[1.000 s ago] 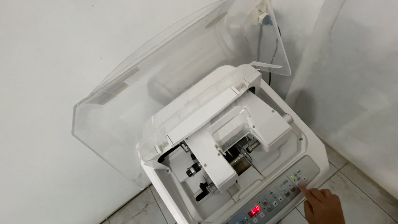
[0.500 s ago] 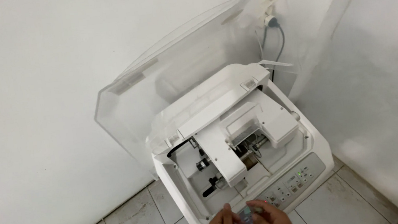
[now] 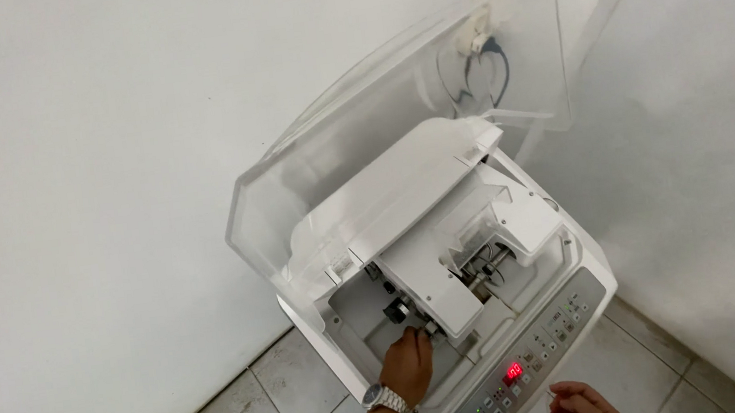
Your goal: The person processes optical lenses using specialized machinery, cleans and inspects the eyeglasses, and handles lens packaging envelopes.
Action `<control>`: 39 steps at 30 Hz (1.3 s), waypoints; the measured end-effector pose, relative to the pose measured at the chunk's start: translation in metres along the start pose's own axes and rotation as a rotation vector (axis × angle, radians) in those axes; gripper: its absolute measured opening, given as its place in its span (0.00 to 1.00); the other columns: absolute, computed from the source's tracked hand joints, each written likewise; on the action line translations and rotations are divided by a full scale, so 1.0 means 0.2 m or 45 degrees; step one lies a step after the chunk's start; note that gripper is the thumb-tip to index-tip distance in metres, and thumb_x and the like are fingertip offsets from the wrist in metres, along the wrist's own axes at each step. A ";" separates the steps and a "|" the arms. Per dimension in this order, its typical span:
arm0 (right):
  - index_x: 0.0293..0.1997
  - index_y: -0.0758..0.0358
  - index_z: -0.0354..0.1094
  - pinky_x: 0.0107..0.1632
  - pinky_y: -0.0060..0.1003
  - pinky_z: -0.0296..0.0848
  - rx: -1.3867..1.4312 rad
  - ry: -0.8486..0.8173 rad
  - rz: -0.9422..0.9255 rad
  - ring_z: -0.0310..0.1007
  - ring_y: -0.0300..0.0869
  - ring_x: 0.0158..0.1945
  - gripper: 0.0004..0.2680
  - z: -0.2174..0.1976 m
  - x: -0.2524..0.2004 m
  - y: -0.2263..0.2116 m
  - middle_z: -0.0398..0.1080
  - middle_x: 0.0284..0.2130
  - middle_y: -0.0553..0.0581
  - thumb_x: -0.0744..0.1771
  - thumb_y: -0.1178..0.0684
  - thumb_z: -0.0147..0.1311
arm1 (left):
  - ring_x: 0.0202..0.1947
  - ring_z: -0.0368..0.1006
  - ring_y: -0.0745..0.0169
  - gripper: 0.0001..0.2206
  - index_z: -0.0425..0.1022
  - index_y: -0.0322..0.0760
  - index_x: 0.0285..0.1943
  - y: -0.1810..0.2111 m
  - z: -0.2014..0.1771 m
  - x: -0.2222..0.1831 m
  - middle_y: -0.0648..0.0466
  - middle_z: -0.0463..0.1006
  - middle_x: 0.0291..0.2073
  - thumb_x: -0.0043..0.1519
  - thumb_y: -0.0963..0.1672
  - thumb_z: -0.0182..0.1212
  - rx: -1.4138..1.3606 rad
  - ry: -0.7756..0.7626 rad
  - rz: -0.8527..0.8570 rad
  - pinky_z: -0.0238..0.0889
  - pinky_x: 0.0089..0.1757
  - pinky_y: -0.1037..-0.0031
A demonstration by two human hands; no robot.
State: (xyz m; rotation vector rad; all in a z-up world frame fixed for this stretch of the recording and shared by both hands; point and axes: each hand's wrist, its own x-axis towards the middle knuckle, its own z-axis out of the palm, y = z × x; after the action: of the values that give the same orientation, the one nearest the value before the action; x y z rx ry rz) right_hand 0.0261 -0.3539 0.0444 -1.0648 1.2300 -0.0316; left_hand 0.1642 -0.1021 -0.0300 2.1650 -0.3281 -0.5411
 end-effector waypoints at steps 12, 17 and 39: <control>0.37 0.84 0.69 0.35 0.49 0.60 0.084 0.025 0.095 0.62 0.64 0.27 0.07 0.17 -0.21 0.34 0.63 0.24 0.80 0.66 0.71 0.42 | 0.42 0.73 0.62 0.27 0.69 0.43 0.60 0.40 -0.27 -0.17 0.55 0.75 0.46 0.59 0.57 0.60 -0.443 0.136 -0.511 0.70 0.43 0.69; 0.27 0.89 0.68 0.26 0.42 0.53 -0.055 -0.098 -0.151 0.57 0.59 0.19 0.08 0.28 -0.17 0.34 0.59 0.15 0.79 0.60 0.71 0.40 | 0.10 0.65 0.66 0.37 0.82 0.31 0.36 0.33 -0.28 -0.15 0.49 0.78 0.18 0.70 0.63 0.38 -1.517 -0.518 -0.876 0.70 0.22 0.73; 0.39 0.50 0.65 0.19 0.48 0.64 -1.898 -0.007 -1.681 0.70 0.47 0.17 0.06 0.78 -0.05 0.21 0.70 0.15 0.48 0.69 0.44 0.46 | 0.37 0.73 0.63 0.17 0.71 0.41 0.56 0.35 -0.32 -0.11 0.53 0.79 0.41 0.58 0.47 0.55 -0.917 0.199 -0.632 0.68 0.40 0.73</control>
State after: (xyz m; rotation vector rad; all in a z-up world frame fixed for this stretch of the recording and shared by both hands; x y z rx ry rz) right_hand 0.1215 -0.2260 0.0151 -2.9991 0.1248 -0.1318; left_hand 0.1734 -0.0905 0.0659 1.5503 0.4491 -0.6339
